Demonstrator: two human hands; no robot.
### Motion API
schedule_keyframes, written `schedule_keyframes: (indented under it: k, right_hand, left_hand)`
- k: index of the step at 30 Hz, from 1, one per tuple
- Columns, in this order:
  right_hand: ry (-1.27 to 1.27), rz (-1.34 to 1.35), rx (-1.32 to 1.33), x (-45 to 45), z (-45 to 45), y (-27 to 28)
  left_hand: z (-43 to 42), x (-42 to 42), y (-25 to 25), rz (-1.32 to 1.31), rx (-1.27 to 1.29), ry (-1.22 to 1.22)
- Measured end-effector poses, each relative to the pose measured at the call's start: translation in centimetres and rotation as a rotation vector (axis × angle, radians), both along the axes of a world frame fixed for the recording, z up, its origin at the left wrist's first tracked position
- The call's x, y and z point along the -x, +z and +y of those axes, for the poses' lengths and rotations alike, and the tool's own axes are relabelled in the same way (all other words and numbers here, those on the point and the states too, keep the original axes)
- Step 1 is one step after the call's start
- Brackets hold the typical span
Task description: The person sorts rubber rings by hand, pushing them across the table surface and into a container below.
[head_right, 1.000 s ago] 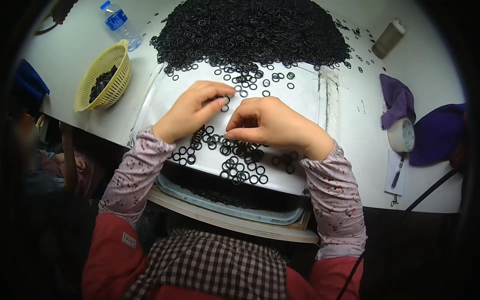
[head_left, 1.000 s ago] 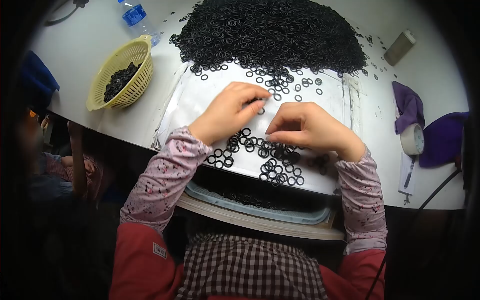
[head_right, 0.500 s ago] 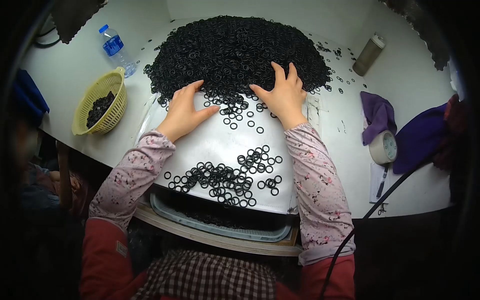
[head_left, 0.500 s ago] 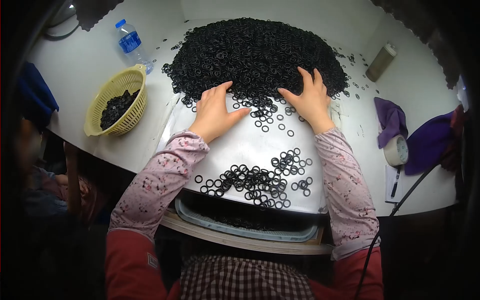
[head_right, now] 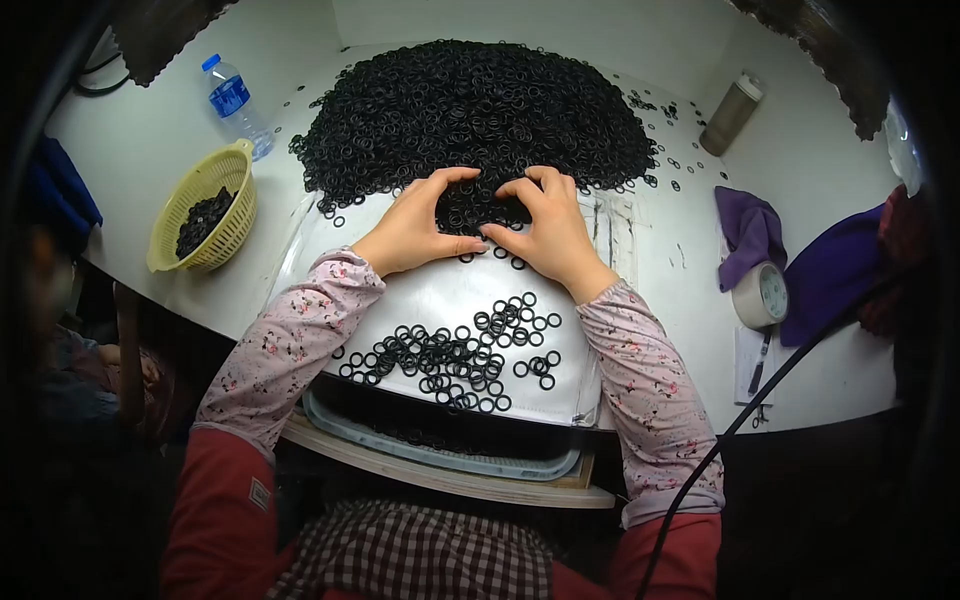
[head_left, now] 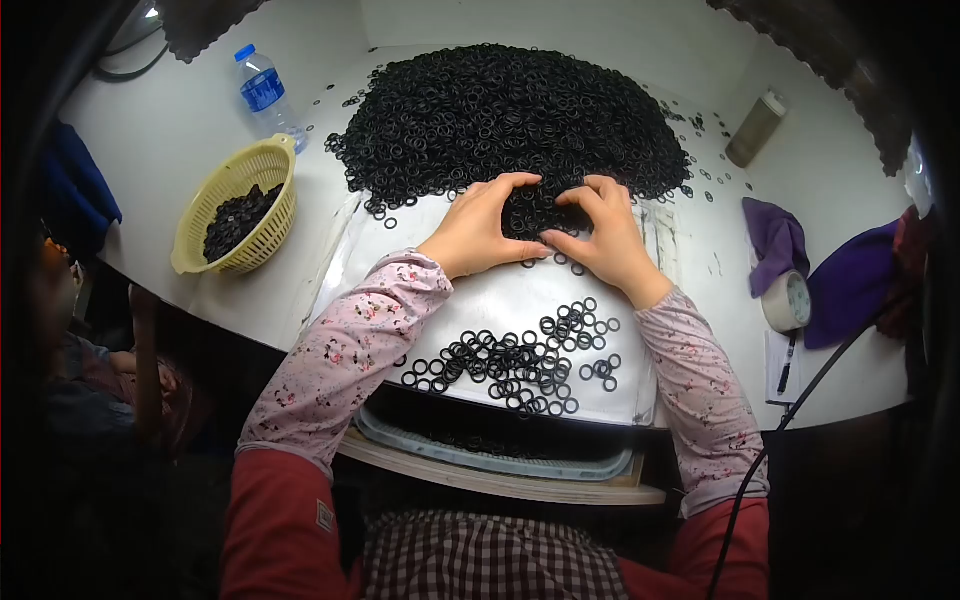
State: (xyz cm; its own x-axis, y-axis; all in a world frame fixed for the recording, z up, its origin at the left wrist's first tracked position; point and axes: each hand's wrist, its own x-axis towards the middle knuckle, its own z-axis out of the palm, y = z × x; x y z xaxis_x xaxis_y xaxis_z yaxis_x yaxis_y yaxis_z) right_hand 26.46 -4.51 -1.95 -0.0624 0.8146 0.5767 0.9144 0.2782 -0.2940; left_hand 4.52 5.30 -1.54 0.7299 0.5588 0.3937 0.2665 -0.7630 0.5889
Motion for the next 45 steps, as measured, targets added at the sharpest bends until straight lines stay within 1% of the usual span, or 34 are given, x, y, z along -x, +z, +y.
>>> schedule_keyframes:
  k: [2, 5, 7, 9, 10, 11, 13, 14, 15, 17, 18, 21, 24, 26, 28, 29, 31, 33, 35, 36, 39, 40, 43, 44, 45]
  right_hand:
    - [0.091, 0.054, 0.022, 0.5, -1.0, -0.1]
    - [0.190, 0.105, 0.063, 2.0, -3.0, 0.7]
    - [0.219, 0.056, 0.046, 2.7, -3.7, 0.8]
    - [0.204, 0.112, 0.082, 2.7, -3.6, 0.8]
    - [0.198, 0.140, 0.101, 2.7, -3.2, 0.7]
    - [0.154, 0.151, 0.040, 2.7, -2.4, 0.3]
    - [0.055, 0.118, 0.003, 2.0, -0.9, 0.0]
    - [-0.010, 0.115, -0.003, 1.8, -0.3, 0.2]
    - [-0.096, 0.100, 0.008, 1.4, 0.1, 0.3]
    - [-0.174, 0.140, -0.005, 0.3, 0.5, 0.3]
    - [-0.208, 0.124, -0.032, -0.2, 0.4, 0.4]
    - [-0.193, 0.057, -0.124, -1.5, -0.3, 0.2]
    - [-0.123, 0.032, -0.208, -1.4, -1.9, 1.3]
    - [-0.070, 0.189, -0.011, -0.7, -3.2, 2.6]
    - [-0.029, 0.359, 0.200, 0.7, -4.3, 4.3]
    - [0.004, 0.335, 0.227, 1.1, -4.5, 4.2]
    - [0.069, 0.286, 0.280, 1.9, -4.8, 4.0]
    - [0.139, 0.245, 0.408, 2.6, -5.3, 4.2]
    - [0.299, 0.271, 0.527, 3.1, -5.8, 4.7]
    - [0.271, 0.301, 0.604, 3.5, -5.9, 5.1]
    - [0.132, 0.382, 0.423, 3.6, -5.5, 4.4]
    - [0.118, 0.365, 0.352, 3.5, -5.4, 3.8]
    - [0.163, 0.412, 0.526, 3.6, -5.9, 4.5]
    - [0.127, 0.454, 0.589, 3.7, -5.9, 5.1]
    - [0.119, 0.438, 0.559, 3.6, -5.9, 5.3]
  left_hand:
    - [-0.7, 0.7, -0.1, -0.022, 0.050, -0.045]
    - [-1.9, 1.9, -0.6, -0.064, 0.045, -0.096]
    - [-3.6, 3.0, 0.5, -0.023, 0.009, -0.076]
    - [-4.5, 3.8, 0.7, 0.028, -0.008, -0.060]
    - [-4.2, 3.8, 0.2, 0.013, -0.038, -0.039]
    - [-4.0, 3.7, 0.3, 0.007, -0.112, 0.008]
    - [-2.5, 3.0, -0.1, -0.049, 0.018, 0.144]
    - [-1.7, 3.0, -0.5, -0.082, -0.091, 0.212]
    - [-0.9, 3.1, -0.8, -0.101, -0.089, 0.268]
    - [0.0, 3.5, -1.5, -0.134, -0.165, 0.348]
    - [-0.3, 3.9, -1.2, -0.145, -0.130, 0.354]
    - [-1.0, 5.1, -0.8, -0.113, -0.349, 0.352]
    - [-2.5, 5.9, 0.4, -0.013, -0.266, 0.338]
    - [-3.4, 6.1, 1.1, 0.057, -0.185, 0.356]
    - [-3.8, 6.4, 1.0, 0.097, -0.183, 0.369]
    - [-3.9, 6.5, 0.9, 0.118, -0.181, 0.376]
    - [-3.9, 6.6, 1.0, 0.111, -0.124, 0.288]
    - [-4.1, 6.6, 1.1, 0.102, -0.073, 0.164]
    - [-4.6, 6.5, 1.1, 0.090, -0.025, 0.006]
    - [-5.3, 6.3, 1.7, 0.070, 0.156, -0.011]
    - [-5.3, 6.2, 1.1, -0.061, 0.322, -0.044]
    - [-5.3, 6.3, 1.4, -0.008, 0.325, 0.014]
    - [-5.5, 6.3, 2.5, 0.008, 0.468, 0.128]
    - [-5.1, 6.4, 1.9, -0.014, 0.422, 0.133]
    - [-4.7, 6.5, 1.7, -0.014, 0.405, 0.150]
